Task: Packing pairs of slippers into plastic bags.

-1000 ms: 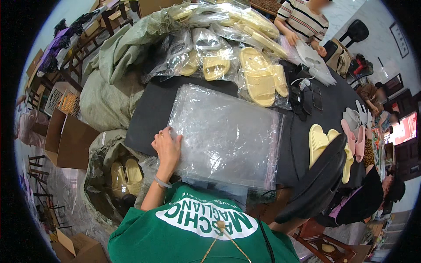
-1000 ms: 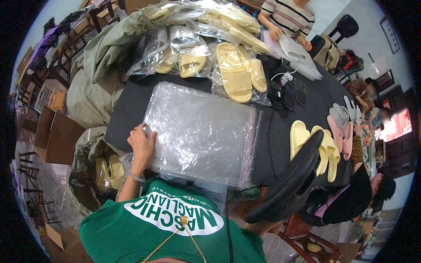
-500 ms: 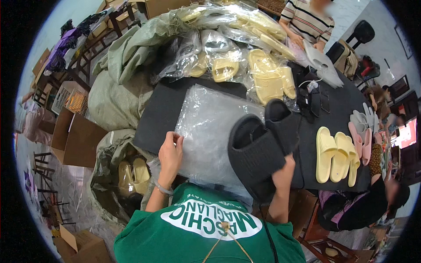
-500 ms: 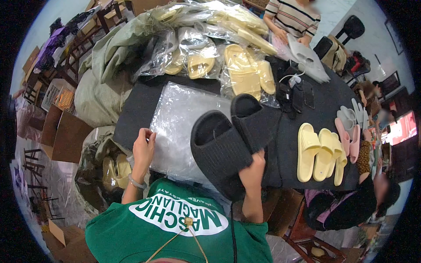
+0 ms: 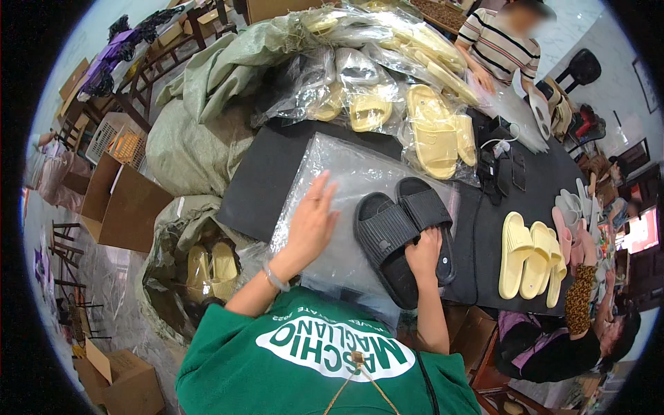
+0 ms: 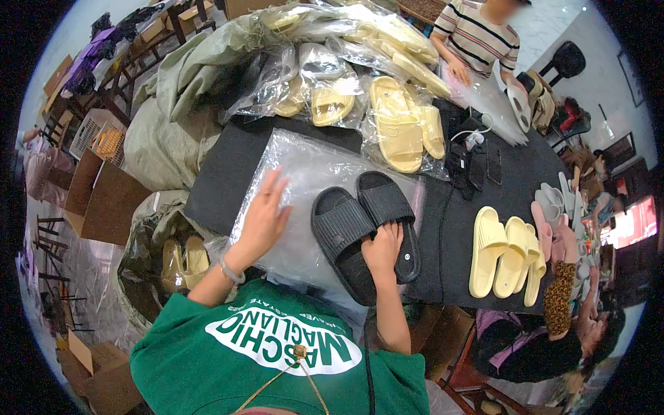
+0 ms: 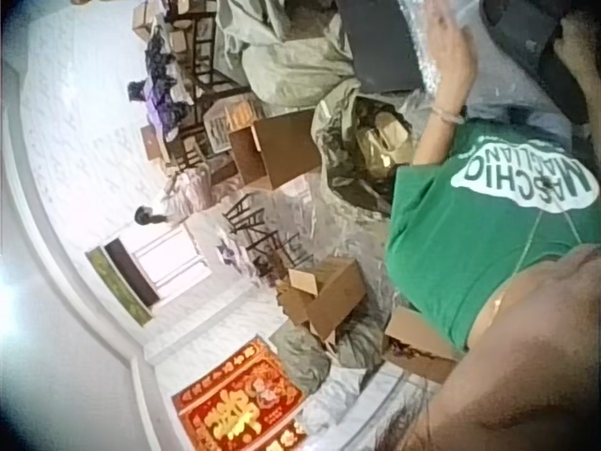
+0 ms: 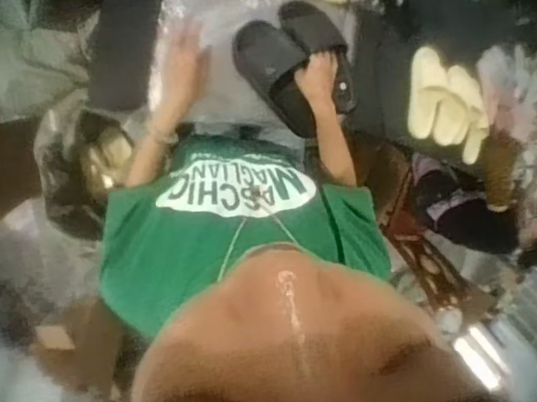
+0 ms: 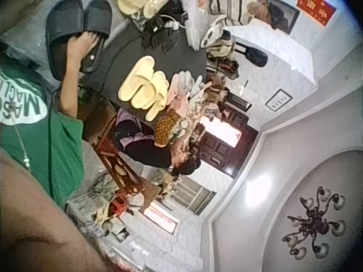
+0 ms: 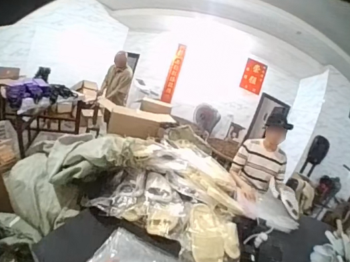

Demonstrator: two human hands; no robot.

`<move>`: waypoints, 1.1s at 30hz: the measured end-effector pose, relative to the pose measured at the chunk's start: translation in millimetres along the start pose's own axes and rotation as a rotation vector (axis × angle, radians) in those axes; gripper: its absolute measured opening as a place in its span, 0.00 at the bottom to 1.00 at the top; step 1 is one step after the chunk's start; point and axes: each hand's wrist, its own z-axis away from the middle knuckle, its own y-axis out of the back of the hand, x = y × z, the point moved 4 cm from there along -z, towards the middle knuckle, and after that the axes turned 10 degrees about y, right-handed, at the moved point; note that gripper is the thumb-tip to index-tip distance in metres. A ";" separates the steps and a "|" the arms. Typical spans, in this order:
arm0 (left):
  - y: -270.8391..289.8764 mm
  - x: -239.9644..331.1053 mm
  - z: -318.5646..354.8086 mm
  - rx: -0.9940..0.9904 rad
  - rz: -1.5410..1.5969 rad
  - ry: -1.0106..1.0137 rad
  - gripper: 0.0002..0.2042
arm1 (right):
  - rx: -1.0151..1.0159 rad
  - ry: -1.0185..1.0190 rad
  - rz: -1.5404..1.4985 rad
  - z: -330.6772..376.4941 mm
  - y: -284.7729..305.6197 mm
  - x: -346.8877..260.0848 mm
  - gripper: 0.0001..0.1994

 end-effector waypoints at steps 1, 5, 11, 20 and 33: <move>-9.4 7.8 -6.9 -0.123 0.000 -0.081 0.29 | -0.003 0.004 -0.003 0.2 -2.1 1.2 0.24; -60.4 -9.5 -31.1 -0.241 -0.351 -0.217 0.31 | 0.031 0.006 -0.033 -1.9 2.1 -4.2 0.23; -76.4 -44.6 -44.2 -0.199 -0.272 -0.107 0.30 | 0.055 0.027 -0.029 -0.3 0.0 -0.7 0.26; -78.4 -49.3 -48.9 -0.043 -0.276 0.049 0.32 | 0.028 -0.004 -0.003 -0.4 0.7 0.9 0.27; -69.1 -83.4 -57.2 -0.265 -0.183 0.035 0.25 | -0.020 -0.083 -0.127 -9.5 9.9 7.3 0.19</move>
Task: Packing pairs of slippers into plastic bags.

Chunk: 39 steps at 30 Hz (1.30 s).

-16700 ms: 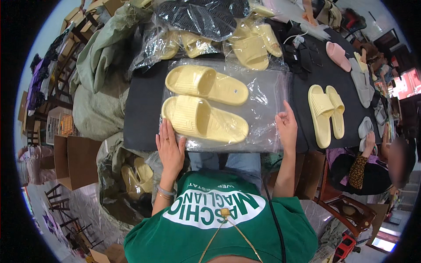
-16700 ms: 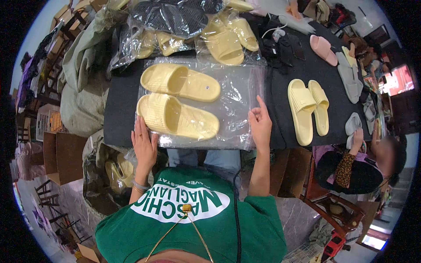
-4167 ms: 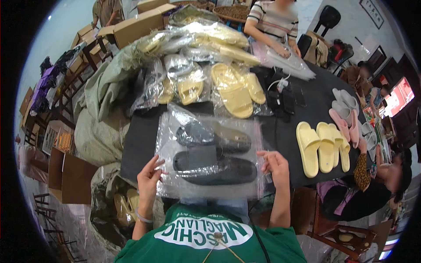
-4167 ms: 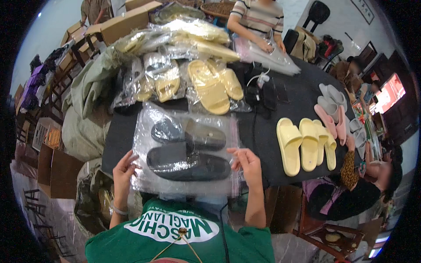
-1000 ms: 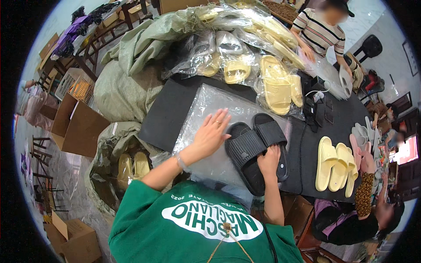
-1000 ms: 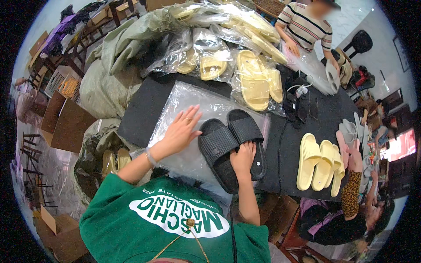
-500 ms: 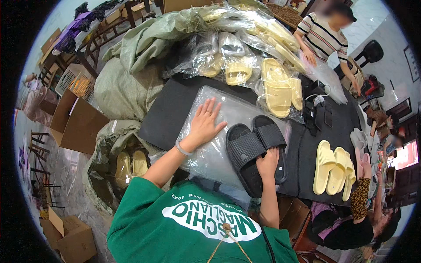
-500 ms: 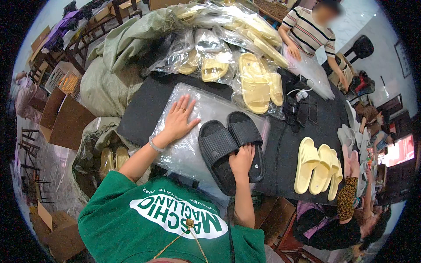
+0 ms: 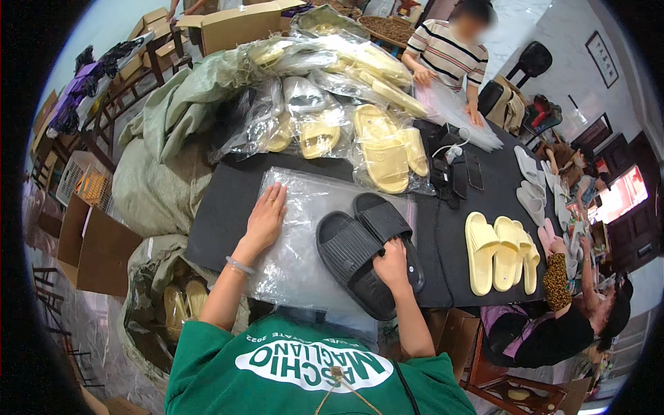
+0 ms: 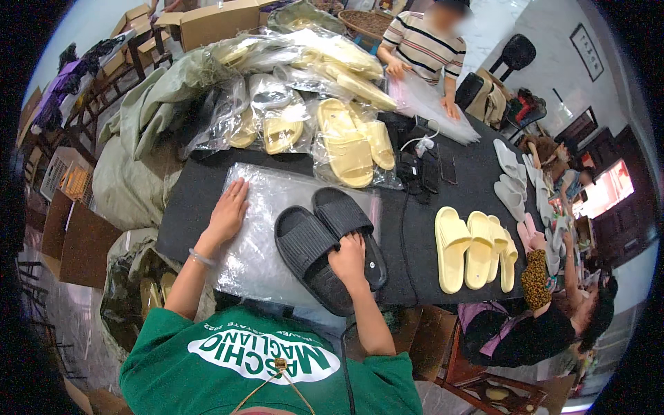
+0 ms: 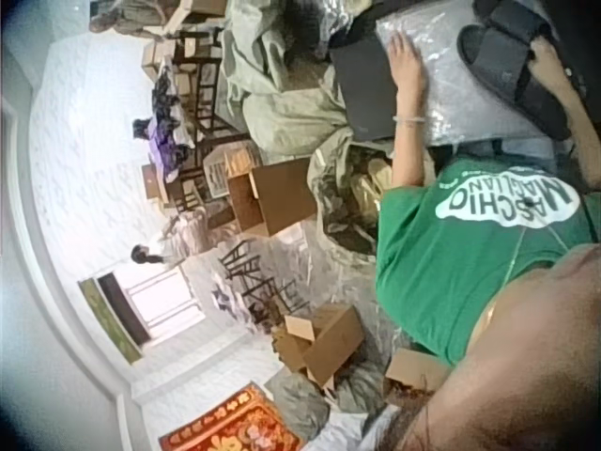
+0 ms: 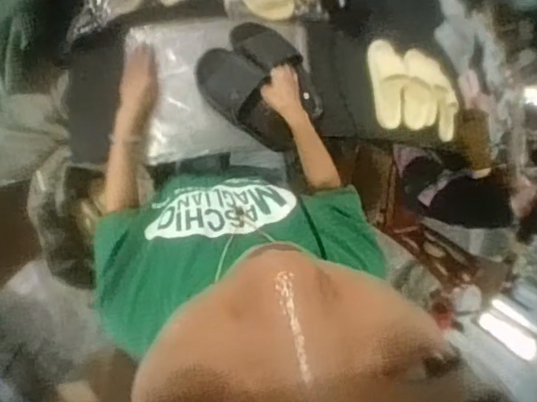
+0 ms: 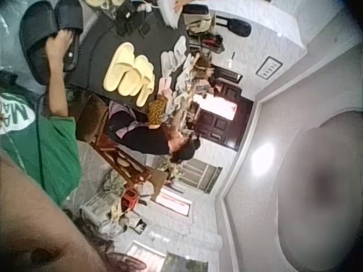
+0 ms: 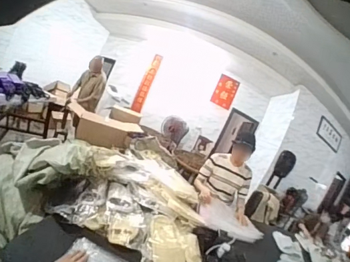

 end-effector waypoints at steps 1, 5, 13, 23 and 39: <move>2.4 1.5 2.9 0.015 -0.027 -0.015 0.25 | 0.006 -0.004 0.002 -6.0 8.0 -9.8 0.19; 6.3 9.4 5.8 0.121 -0.277 -0.048 0.27 | 0.056 0.255 -0.051 -33.2 16.3 -68.2 0.13; -16.8 -7.3 8.5 0.499 -0.753 -0.238 0.30 | -0.047 0.352 -0.123 -61.6 -62.0 -108.0 0.15; 0.8 1.3 6.3 0.115 -0.208 0.027 0.27 | -0.005 0.055 0.194 -12.3 -6.8 20.4 0.11; 11.6 61.9 96.8 -0.098 -0.109 -0.196 0.27 | 0.046 -0.079 0.144 5.1 9.4 63.8 0.24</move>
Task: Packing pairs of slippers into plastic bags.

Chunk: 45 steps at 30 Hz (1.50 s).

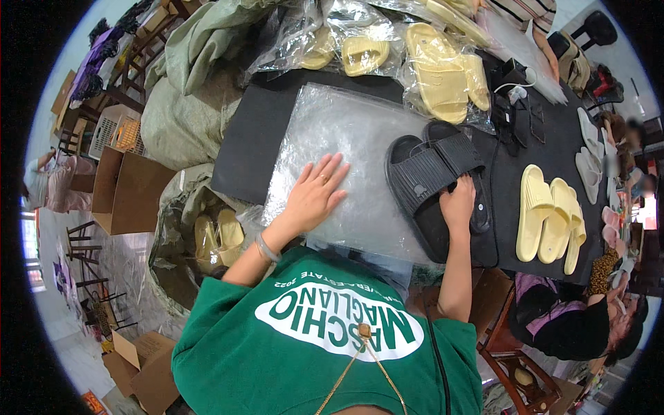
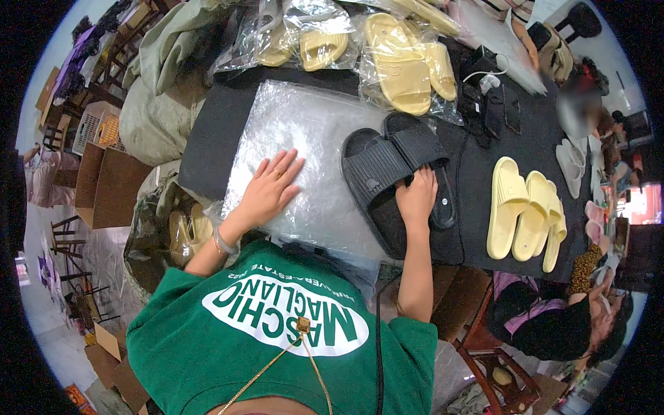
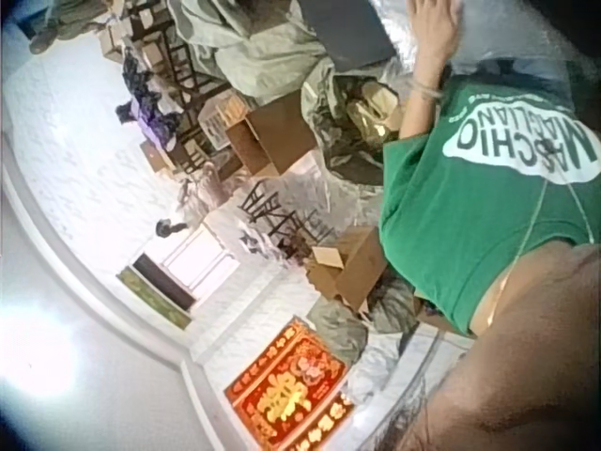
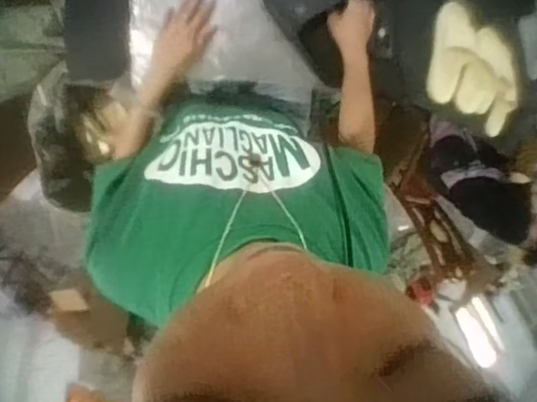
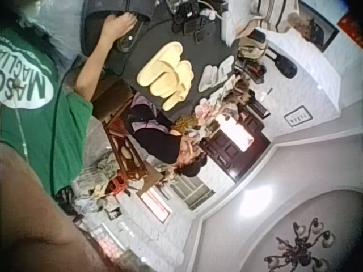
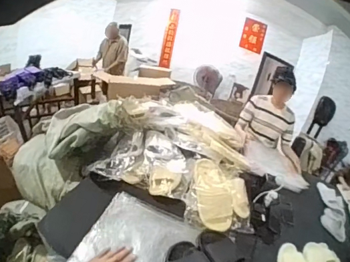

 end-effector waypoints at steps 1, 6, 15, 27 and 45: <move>-0.1 -5.3 7.2 -0.019 -0.033 0.046 0.27 | 0.000 -0.001 -0.007 -0.4 -0.1 -3.1 0.24; 10.2 -69.4 41.5 0.134 -0.133 0.448 0.28 | -0.006 0.011 0.038 2.6 0.3 -6.6 0.24; 44.4 -22.7 4.6 0.263 0.067 0.262 0.26 | 0.073 0.063 0.028 -4.3 3.8 -3.0 0.15; -22.2 14.7 -24.0 0.025 -0.015 0.116 0.28 | 0.278 -0.286 -0.773 55.7 145.2 -2.4 0.16; -14.9 13.0 -23.2 0.048 -0.026 0.138 0.27 | 0.093 -0.624 0.066 28.8 150.9 157.0 0.22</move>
